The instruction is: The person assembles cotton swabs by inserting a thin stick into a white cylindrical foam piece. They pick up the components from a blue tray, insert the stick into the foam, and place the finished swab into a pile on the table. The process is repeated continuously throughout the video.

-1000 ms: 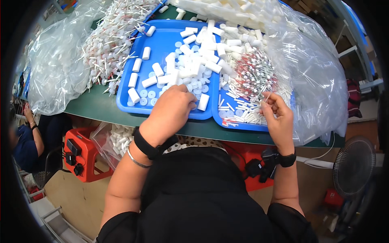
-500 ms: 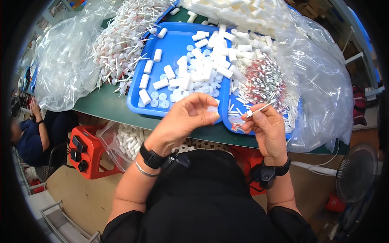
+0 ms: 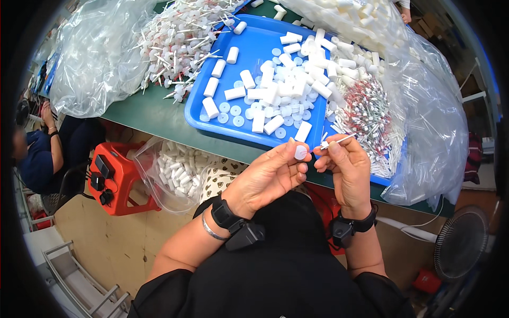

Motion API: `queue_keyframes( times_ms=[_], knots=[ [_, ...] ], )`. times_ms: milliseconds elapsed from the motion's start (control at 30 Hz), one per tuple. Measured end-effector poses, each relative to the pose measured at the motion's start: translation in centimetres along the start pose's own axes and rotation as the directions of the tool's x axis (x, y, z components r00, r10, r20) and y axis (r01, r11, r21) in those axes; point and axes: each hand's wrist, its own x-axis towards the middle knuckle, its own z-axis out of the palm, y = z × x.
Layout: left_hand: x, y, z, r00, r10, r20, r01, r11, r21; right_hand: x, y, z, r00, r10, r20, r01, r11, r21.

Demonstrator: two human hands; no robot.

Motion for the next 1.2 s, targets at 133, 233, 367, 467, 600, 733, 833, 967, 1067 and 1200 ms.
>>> queue_keyframes(
  times_ms=[133,233,367,467,600,733,833,967,1067,1200],
  knots=[
    [0.0,-0.1,-0.2,1.000,0.007,-0.015,-0.007,0.999,-0.035,-0.1,0.1,0.1,0.998,-0.055,-0.015,0.053,0.994,-0.090],
    [-0.1,-0.1,-0.2,1.000,0.008,-0.024,-0.009,1.000,-0.023,-0.3,0.1,0.2,0.994,-0.111,-0.026,0.105,0.980,-0.167],
    [0.0,-0.2,-0.2,0.999,0.007,-0.035,-0.008,1.000,-0.022,-0.5,-0.1,0.4,0.989,-0.144,-0.028,0.136,0.972,-0.191],
    [0.0,-0.2,-0.1,0.999,0.014,-0.044,-0.015,1.000,-0.025,-1.0,-0.2,0.4,0.963,-0.268,0.013,0.259,0.913,-0.315],
    [0.0,-0.2,0.2,0.998,0.022,-0.067,-0.024,0.999,-0.027,-1.0,-0.3,-0.2,0.861,-0.469,0.198,0.500,0.704,-0.504],
    [0.2,-0.4,0.3,0.998,0.016,-0.060,-0.017,1.000,-0.018,-0.9,-0.6,-0.2,0.822,-0.488,0.293,0.564,0.630,-0.534],
    [0.2,-0.6,0.4,1.000,0.014,-0.027,-0.014,1.000,-0.008,-0.6,-0.6,-0.1,0.801,-0.498,0.333,0.594,0.585,-0.553],
    [0.1,-0.5,0.6,0.995,0.051,-0.086,-0.044,0.995,0.086,-0.9,-1.8,-0.2,0.835,-0.431,0.343,0.535,0.488,-0.689],
    [0.1,-0.8,0.5,0.992,0.079,-0.101,-0.066,0.990,0.124,-0.9,-1.8,-0.3,0.772,-0.476,0.421,0.593,0.301,-0.747],
    [0.2,-1.6,0.1,0.991,0.095,-0.089,-0.086,0.991,0.104,-2.0,-1.3,0.7,0.980,-0.167,0.105,0.194,0.724,-0.662]
  ],
)
